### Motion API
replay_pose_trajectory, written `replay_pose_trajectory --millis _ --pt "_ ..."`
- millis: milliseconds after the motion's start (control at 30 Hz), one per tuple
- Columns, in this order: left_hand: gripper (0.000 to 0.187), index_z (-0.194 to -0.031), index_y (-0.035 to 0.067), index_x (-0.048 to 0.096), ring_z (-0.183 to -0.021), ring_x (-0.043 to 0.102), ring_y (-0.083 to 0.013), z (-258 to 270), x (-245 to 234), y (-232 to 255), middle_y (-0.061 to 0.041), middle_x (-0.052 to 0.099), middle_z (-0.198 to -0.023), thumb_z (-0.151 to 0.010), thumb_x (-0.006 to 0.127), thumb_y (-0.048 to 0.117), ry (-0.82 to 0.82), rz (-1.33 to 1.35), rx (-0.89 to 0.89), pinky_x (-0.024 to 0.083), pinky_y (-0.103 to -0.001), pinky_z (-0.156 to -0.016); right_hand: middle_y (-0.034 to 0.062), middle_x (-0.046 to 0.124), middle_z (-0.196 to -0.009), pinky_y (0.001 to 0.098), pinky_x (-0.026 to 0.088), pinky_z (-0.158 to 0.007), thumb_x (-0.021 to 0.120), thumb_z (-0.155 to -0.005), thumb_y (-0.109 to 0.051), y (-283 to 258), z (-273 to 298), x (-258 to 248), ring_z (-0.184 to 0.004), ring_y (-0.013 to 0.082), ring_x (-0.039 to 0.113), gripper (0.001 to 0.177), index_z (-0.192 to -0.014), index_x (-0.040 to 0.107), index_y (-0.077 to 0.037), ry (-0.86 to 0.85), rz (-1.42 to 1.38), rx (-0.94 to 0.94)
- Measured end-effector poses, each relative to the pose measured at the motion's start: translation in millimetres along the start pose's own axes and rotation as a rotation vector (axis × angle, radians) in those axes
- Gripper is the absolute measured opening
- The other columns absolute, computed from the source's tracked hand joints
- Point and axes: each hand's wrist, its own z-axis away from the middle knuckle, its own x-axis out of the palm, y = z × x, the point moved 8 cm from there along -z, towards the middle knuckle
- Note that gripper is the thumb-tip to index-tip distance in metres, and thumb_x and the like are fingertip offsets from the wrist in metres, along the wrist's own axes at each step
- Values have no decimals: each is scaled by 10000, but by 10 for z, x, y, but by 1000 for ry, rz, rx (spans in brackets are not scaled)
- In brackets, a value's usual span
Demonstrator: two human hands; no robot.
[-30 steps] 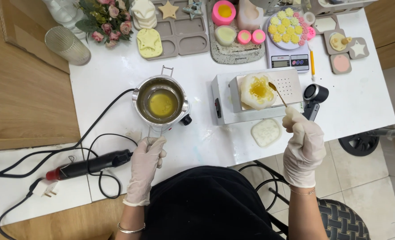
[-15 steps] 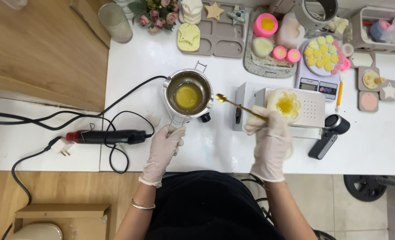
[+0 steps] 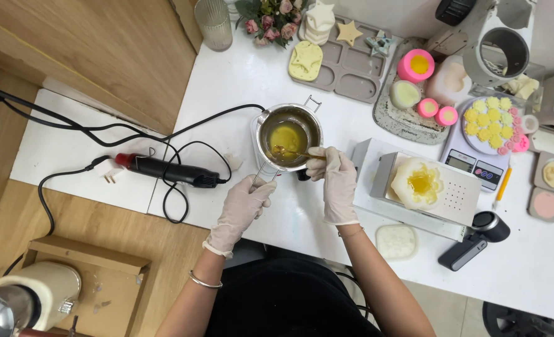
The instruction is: Scooping liquid wax from a melting pot into a candle mold using a small spoon.
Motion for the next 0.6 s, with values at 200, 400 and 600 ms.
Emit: replay_pose_trajectory --millis 200,400,600 --pt "283 -920 45 677 -474 454 -63 46 34 37 -18 621 -645 -898 739 320 31 -74 17 384 -242 -440 90 672 -736 266 498 -577 428 -1087 -278 203 -95 -96 -607 140 608 437 -1067 703 61 -6 -113 46" --pt "279 -920 47 680 -483 472 -63 74 62 43 -23 639 -646 -903 735 320 58 -133 48 402 -238 -450 131 669 -750 282 481 -593 435 -1083 -236 306 -121 -115 -622 165 595 422 -1110 665 116 -37 -322 94" --pt "268 -923 50 676 -479 472 -63 65 68 25 -18 630 -655 -900 731 312 37 -70 40 396 -238 -445 151 671 -881 333 466 -641 431 -1110 -196 193 50 -195 -682 197 555 341 -1048 530 125 -22 -506 45"
